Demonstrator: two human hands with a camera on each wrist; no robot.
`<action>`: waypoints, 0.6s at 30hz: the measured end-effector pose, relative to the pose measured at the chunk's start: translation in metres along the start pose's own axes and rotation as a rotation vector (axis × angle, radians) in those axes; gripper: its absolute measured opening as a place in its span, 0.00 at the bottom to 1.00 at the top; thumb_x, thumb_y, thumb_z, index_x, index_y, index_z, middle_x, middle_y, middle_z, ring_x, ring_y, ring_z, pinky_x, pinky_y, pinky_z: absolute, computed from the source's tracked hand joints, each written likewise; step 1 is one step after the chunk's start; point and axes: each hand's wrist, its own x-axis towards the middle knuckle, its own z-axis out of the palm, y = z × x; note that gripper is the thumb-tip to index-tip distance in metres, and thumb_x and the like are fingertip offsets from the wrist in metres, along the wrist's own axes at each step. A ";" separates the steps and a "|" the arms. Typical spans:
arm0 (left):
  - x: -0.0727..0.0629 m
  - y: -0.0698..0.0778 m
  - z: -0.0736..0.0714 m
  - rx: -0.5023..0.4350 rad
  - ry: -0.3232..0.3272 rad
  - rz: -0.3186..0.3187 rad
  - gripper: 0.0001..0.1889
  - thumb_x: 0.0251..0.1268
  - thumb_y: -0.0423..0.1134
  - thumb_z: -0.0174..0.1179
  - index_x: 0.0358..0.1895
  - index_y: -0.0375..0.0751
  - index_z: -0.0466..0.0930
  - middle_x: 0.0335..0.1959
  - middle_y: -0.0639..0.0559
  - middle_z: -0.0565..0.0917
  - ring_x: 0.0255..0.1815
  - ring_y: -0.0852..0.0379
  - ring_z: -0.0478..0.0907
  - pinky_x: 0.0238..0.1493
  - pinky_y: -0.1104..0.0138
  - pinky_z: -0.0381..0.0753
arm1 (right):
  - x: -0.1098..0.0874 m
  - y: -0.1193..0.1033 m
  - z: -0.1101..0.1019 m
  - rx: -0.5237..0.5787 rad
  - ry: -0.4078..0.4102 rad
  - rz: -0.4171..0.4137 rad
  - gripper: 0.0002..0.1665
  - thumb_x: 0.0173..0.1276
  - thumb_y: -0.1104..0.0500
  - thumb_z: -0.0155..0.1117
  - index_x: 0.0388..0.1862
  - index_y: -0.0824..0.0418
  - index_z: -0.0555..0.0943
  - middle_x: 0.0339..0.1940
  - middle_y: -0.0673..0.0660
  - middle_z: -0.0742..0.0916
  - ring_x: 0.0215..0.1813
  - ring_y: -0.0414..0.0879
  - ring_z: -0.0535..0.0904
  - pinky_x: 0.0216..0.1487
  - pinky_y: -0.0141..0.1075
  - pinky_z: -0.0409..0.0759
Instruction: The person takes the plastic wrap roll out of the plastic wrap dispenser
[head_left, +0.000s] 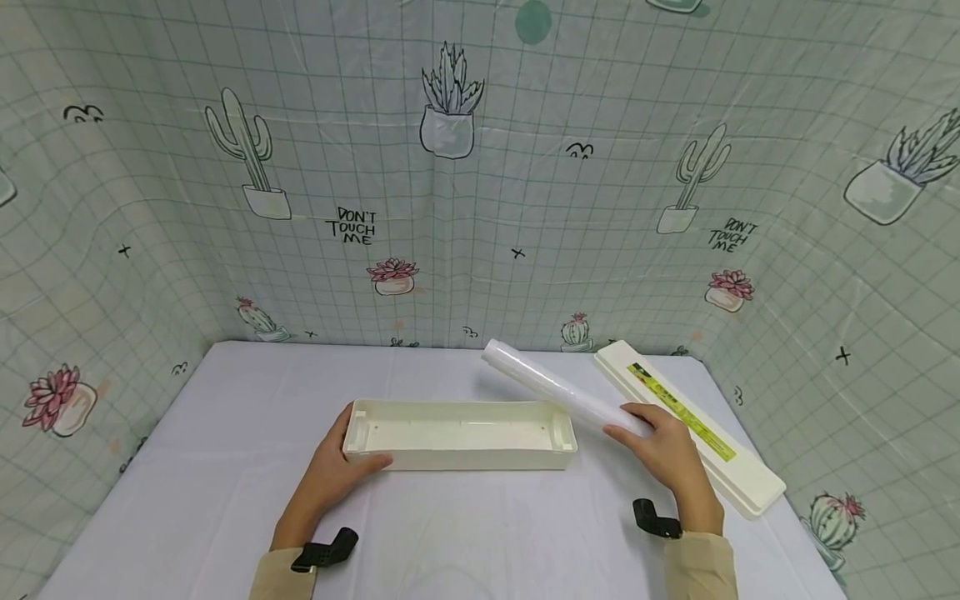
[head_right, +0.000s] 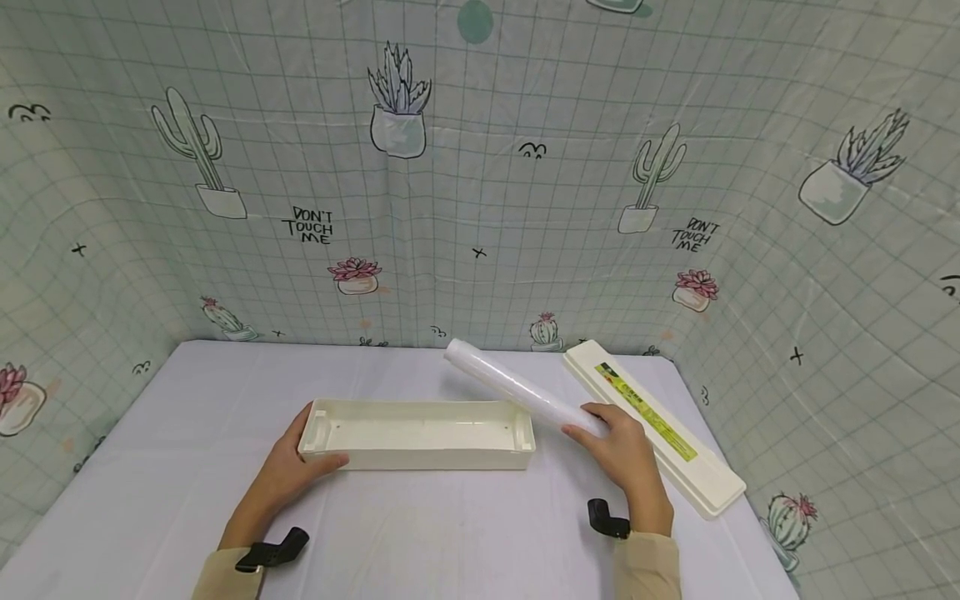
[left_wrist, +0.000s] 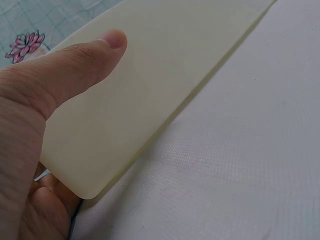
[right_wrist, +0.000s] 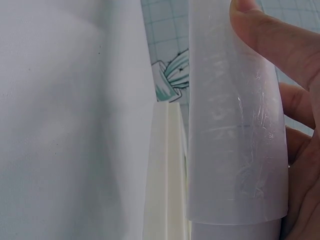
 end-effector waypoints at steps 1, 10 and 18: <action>0.000 0.000 0.000 0.000 -0.002 -0.003 0.58 0.57 0.46 0.78 0.84 0.40 0.46 0.78 0.36 0.66 0.74 0.38 0.66 0.73 0.41 0.64 | 0.000 0.000 0.000 -0.001 0.002 -0.001 0.37 0.64 0.40 0.76 0.62 0.63 0.83 0.63 0.67 0.85 0.64 0.65 0.80 0.61 0.60 0.78; -0.002 0.006 -0.001 -0.005 -0.008 -0.013 0.58 0.58 0.46 0.77 0.84 0.41 0.46 0.78 0.37 0.65 0.75 0.38 0.66 0.73 0.41 0.63 | -0.001 0.002 -0.001 0.006 -0.001 0.012 0.37 0.64 0.40 0.76 0.63 0.64 0.83 0.63 0.67 0.85 0.65 0.66 0.79 0.63 0.60 0.76; -0.001 0.001 0.000 0.002 -0.003 0.005 0.58 0.57 0.46 0.77 0.84 0.40 0.46 0.78 0.37 0.66 0.75 0.37 0.66 0.73 0.40 0.63 | 0.000 0.004 -0.003 -0.014 0.022 0.008 0.37 0.64 0.40 0.76 0.62 0.63 0.83 0.62 0.67 0.85 0.63 0.66 0.80 0.61 0.60 0.77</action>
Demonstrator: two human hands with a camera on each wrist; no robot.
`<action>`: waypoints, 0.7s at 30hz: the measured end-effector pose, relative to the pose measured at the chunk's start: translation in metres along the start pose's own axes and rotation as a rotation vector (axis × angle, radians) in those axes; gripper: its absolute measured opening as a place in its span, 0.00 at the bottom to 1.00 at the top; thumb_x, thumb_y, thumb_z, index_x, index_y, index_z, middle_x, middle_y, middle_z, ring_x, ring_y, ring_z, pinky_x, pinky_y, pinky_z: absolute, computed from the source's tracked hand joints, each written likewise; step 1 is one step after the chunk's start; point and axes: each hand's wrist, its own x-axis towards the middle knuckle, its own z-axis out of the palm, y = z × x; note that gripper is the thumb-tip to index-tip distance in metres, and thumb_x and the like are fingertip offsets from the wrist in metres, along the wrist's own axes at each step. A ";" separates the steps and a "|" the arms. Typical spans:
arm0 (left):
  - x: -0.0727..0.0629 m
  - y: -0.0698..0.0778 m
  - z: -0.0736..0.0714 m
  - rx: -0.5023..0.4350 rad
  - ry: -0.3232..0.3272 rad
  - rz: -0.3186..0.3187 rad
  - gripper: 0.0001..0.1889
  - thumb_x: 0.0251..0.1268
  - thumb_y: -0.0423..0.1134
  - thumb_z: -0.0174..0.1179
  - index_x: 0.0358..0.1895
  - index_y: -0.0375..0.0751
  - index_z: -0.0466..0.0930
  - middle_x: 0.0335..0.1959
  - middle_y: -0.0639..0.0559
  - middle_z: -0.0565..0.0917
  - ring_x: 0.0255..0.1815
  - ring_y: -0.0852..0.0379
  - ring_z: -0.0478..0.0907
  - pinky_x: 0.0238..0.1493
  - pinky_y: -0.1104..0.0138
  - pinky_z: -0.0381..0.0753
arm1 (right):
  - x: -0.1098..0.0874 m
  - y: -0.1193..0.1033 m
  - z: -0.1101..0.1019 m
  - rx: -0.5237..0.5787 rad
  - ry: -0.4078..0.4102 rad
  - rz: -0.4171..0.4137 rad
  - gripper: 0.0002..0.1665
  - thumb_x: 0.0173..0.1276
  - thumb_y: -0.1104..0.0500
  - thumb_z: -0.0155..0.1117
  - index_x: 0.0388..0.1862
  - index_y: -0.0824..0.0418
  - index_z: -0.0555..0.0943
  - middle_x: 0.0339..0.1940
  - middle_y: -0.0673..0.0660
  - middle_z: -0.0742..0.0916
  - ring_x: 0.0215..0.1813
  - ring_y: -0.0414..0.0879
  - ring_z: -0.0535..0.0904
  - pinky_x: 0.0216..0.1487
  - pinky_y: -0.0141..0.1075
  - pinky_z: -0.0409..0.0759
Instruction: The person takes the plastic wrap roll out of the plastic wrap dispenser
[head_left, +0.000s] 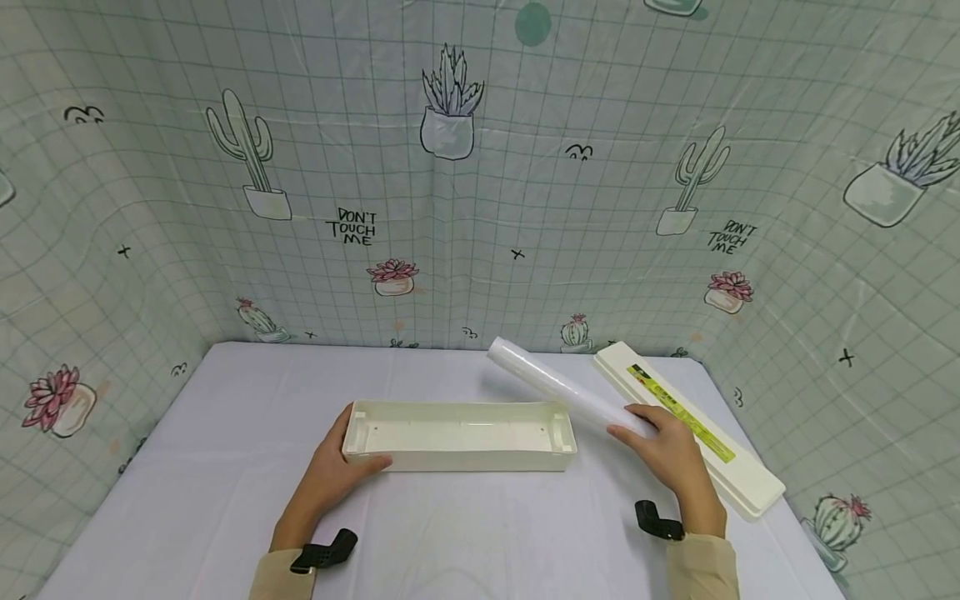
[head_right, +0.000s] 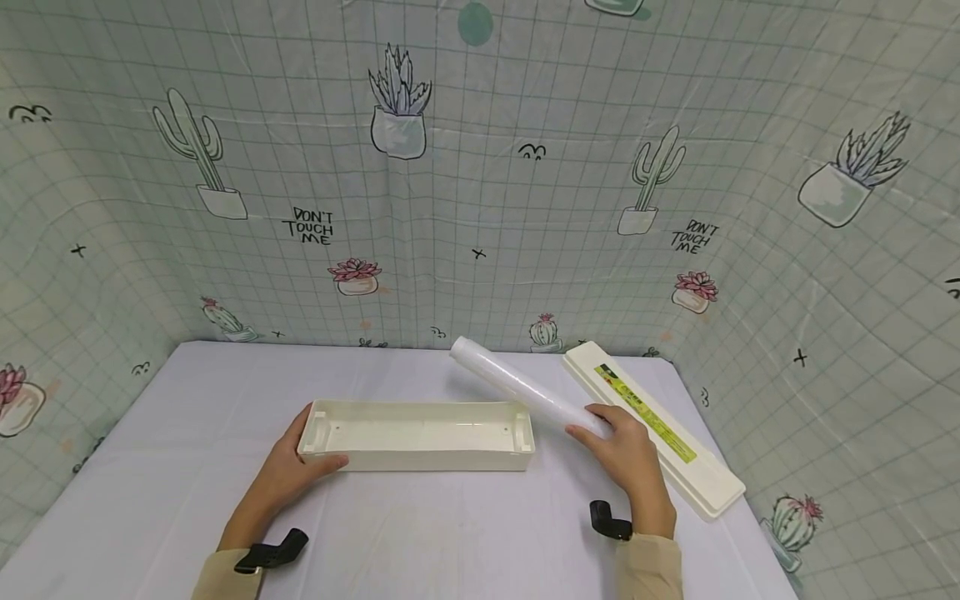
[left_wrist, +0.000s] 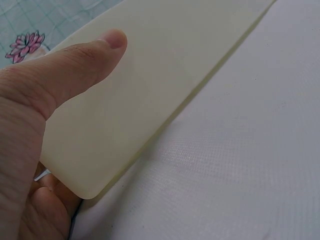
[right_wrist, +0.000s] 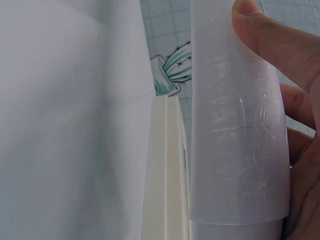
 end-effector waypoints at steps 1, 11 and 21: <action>0.000 -0.001 0.000 -0.002 0.001 0.004 0.58 0.57 0.46 0.78 0.84 0.40 0.46 0.78 0.36 0.65 0.75 0.37 0.65 0.73 0.40 0.63 | 0.000 0.001 0.000 -0.003 0.005 -0.003 0.37 0.64 0.40 0.76 0.62 0.63 0.83 0.61 0.67 0.86 0.62 0.65 0.80 0.61 0.60 0.77; 0.002 -0.004 0.002 -0.030 -0.001 0.018 0.59 0.57 0.45 0.78 0.84 0.39 0.45 0.78 0.36 0.64 0.77 0.36 0.64 0.74 0.38 0.61 | -0.001 0.002 -0.002 -0.018 0.009 0.012 0.37 0.64 0.39 0.75 0.63 0.63 0.82 0.63 0.68 0.85 0.63 0.67 0.80 0.61 0.61 0.76; 0.002 -0.005 0.002 -0.025 -0.004 0.005 0.59 0.57 0.46 0.78 0.84 0.41 0.45 0.78 0.36 0.65 0.76 0.35 0.64 0.73 0.39 0.62 | -0.001 0.003 -0.003 -0.019 0.014 0.014 0.37 0.64 0.39 0.75 0.62 0.63 0.83 0.62 0.68 0.85 0.63 0.67 0.80 0.62 0.61 0.75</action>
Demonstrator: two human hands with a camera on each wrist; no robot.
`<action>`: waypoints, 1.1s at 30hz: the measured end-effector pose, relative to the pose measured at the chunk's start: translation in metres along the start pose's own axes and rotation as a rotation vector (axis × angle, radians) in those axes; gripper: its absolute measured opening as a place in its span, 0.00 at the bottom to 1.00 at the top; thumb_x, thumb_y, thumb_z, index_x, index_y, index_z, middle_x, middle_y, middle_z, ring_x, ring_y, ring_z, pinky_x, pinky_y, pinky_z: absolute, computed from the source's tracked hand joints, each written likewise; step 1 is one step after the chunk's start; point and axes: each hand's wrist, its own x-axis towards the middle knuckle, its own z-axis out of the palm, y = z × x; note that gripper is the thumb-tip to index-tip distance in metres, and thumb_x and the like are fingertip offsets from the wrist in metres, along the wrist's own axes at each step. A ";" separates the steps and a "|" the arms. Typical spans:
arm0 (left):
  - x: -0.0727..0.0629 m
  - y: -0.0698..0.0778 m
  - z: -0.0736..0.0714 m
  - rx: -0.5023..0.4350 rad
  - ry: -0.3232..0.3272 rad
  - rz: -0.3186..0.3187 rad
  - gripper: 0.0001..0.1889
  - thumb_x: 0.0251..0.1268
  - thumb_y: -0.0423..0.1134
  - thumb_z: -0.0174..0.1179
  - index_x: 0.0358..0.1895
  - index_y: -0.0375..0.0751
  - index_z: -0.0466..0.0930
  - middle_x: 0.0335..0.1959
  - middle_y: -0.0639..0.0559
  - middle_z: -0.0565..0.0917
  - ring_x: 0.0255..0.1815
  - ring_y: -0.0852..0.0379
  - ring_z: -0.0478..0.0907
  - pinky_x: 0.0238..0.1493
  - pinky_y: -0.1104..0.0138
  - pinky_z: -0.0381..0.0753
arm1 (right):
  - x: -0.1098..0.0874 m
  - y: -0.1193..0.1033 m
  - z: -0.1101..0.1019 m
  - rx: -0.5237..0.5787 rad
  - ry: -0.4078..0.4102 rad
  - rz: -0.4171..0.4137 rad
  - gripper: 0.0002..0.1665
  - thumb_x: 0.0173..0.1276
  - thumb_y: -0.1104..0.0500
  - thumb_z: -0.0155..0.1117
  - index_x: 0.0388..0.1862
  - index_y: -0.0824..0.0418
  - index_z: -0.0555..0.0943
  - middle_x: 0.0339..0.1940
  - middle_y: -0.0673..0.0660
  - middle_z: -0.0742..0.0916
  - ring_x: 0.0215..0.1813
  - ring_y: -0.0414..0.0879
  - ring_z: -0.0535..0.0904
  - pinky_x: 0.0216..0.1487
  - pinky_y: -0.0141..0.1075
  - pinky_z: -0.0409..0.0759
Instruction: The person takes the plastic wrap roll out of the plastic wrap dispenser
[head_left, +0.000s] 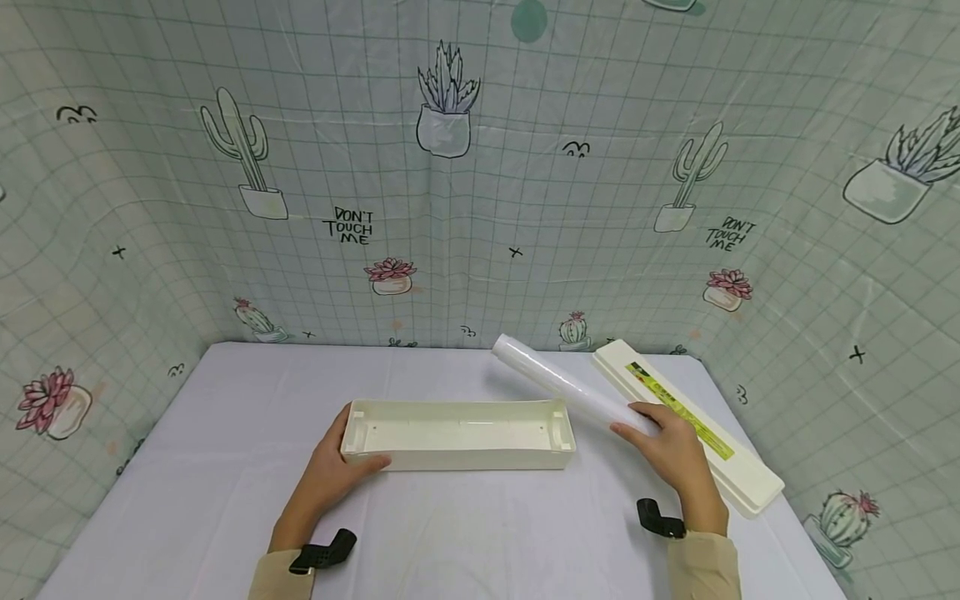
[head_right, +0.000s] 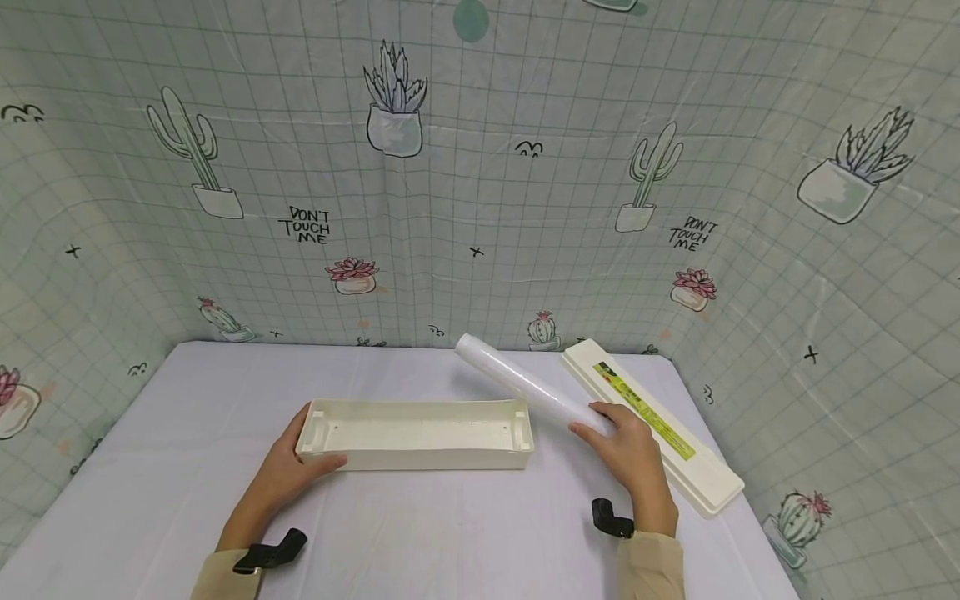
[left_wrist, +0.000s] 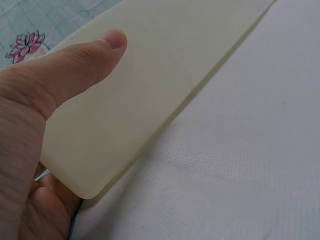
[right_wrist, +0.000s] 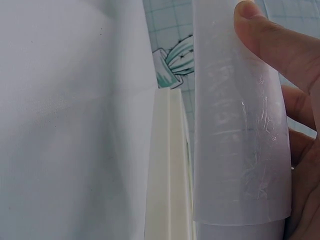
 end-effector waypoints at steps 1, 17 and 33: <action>0.000 0.000 0.000 0.001 0.000 0.001 0.59 0.57 0.46 0.78 0.84 0.41 0.45 0.78 0.36 0.65 0.76 0.35 0.64 0.73 0.39 0.62 | 0.000 0.000 0.000 0.001 0.001 0.000 0.37 0.64 0.39 0.75 0.62 0.63 0.83 0.62 0.68 0.85 0.63 0.67 0.80 0.62 0.61 0.75; -0.003 0.003 -0.001 0.003 -0.002 -0.023 0.59 0.57 0.47 0.78 0.84 0.41 0.45 0.79 0.36 0.63 0.77 0.36 0.63 0.74 0.39 0.61 | 0.000 0.004 0.001 0.015 0.012 0.016 0.36 0.64 0.39 0.76 0.61 0.62 0.83 0.62 0.69 0.85 0.63 0.66 0.80 0.62 0.60 0.75; -0.002 0.002 0.000 0.017 0.002 -0.014 0.59 0.57 0.47 0.77 0.84 0.42 0.45 0.79 0.36 0.64 0.77 0.35 0.63 0.74 0.39 0.62 | -0.001 0.007 0.001 0.005 0.016 0.022 0.36 0.64 0.39 0.75 0.61 0.62 0.83 0.62 0.69 0.85 0.62 0.66 0.80 0.61 0.60 0.75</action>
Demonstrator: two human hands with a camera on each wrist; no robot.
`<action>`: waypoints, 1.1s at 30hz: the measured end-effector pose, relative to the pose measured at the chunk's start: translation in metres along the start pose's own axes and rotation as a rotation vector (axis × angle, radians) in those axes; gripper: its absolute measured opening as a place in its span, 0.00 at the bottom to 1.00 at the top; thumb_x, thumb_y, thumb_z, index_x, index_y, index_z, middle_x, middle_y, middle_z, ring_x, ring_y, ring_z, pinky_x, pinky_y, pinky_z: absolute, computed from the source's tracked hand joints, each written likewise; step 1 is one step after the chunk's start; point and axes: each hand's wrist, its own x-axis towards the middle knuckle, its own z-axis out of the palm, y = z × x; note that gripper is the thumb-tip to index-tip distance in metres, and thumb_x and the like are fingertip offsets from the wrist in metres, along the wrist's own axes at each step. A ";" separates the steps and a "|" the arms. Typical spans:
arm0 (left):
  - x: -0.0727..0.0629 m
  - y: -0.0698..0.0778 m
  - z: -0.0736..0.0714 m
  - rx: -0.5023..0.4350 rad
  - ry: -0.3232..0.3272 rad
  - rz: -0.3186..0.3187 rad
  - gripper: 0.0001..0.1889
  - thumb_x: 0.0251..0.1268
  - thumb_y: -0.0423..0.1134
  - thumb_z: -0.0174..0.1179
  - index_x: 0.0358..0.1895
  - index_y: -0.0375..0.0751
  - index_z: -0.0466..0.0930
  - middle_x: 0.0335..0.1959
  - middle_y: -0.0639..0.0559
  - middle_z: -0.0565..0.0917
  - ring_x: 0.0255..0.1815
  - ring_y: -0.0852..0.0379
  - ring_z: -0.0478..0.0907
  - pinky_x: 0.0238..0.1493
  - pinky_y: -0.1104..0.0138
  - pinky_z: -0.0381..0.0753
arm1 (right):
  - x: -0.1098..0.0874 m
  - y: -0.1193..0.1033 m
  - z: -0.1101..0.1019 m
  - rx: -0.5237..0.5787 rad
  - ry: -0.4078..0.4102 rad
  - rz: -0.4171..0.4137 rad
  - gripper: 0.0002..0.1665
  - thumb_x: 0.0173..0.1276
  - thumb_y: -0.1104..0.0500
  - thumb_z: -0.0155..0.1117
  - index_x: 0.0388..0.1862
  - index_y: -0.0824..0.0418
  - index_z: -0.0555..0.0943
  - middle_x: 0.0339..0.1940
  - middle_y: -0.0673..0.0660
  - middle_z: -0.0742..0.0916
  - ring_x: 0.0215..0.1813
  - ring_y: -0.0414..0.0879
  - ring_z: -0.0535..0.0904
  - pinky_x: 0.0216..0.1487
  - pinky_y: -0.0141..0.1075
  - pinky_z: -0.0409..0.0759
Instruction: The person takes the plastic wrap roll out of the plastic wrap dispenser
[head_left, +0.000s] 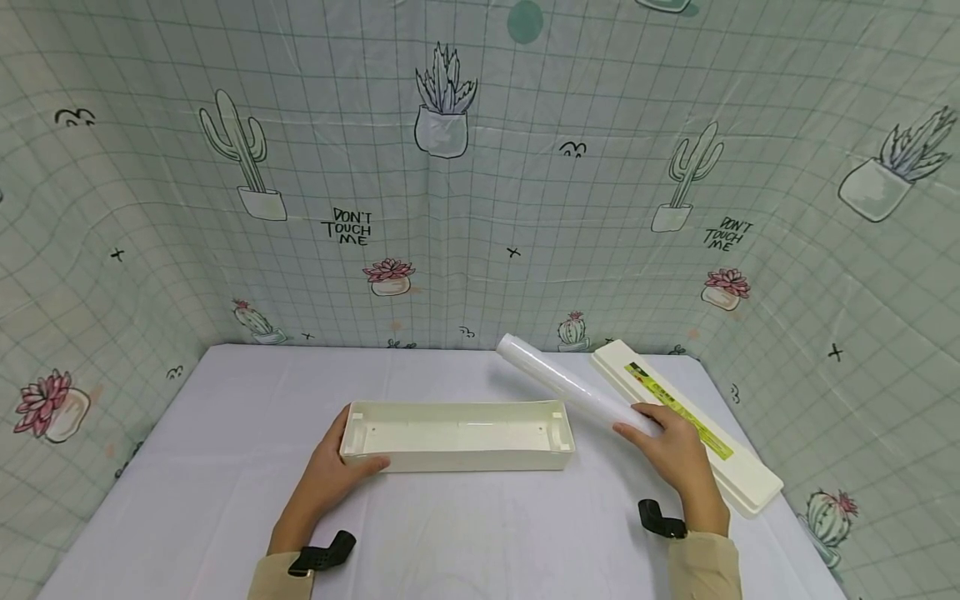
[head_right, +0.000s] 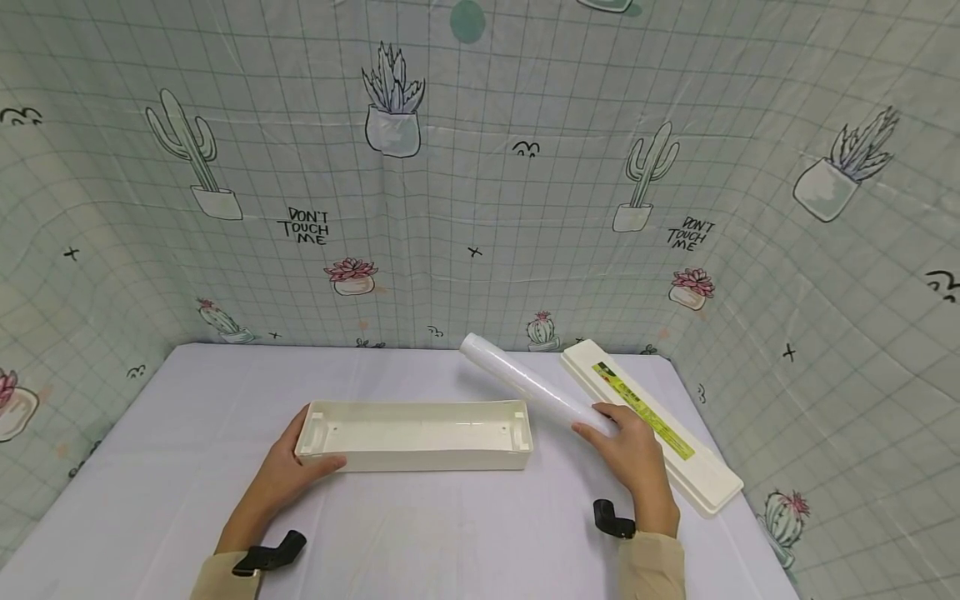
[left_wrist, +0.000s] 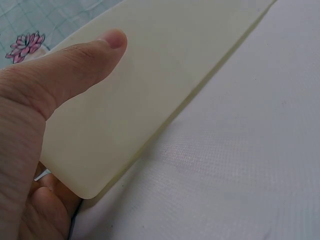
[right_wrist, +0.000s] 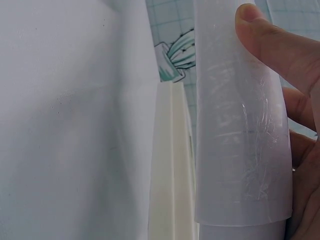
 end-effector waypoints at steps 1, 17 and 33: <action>0.000 0.000 0.000 0.001 0.000 -0.001 0.59 0.57 0.47 0.77 0.84 0.42 0.45 0.79 0.36 0.64 0.77 0.35 0.63 0.74 0.39 0.62 | 0.000 0.000 0.000 0.000 -0.001 0.000 0.36 0.64 0.39 0.75 0.61 0.63 0.83 0.62 0.69 0.85 0.63 0.66 0.80 0.61 0.60 0.75; 0.002 0.000 0.001 -0.004 0.000 0.006 0.58 0.58 0.46 0.77 0.84 0.41 0.45 0.78 0.36 0.65 0.75 0.36 0.65 0.73 0.39 0.63 | 0.004 0.003 -0.001 -0.003 -0.024 0.002 0.37 0.65 0.38 0.75 0.62 0.63 0.83 0.63 0.70 0.84 0.64 0.67 0.78 0.63 0.61 0.74; 0.002 0.002 0.001 0.006 -0.001 -0.015 0.59 0.58 0.47 0.77 0.84 0.42 0.45 0.79 0.37 0.64 0.77 0.36 0.63 0.74 0.39 0.61 | 0.005 0.006 0.000 -0.010 -0.007 0.006 0.36 0.64 0.39 0.75 0.61 0.63 0.83 0.62 0.70 0.84 0.64 0.67 0.79 0.63 0.61 0.74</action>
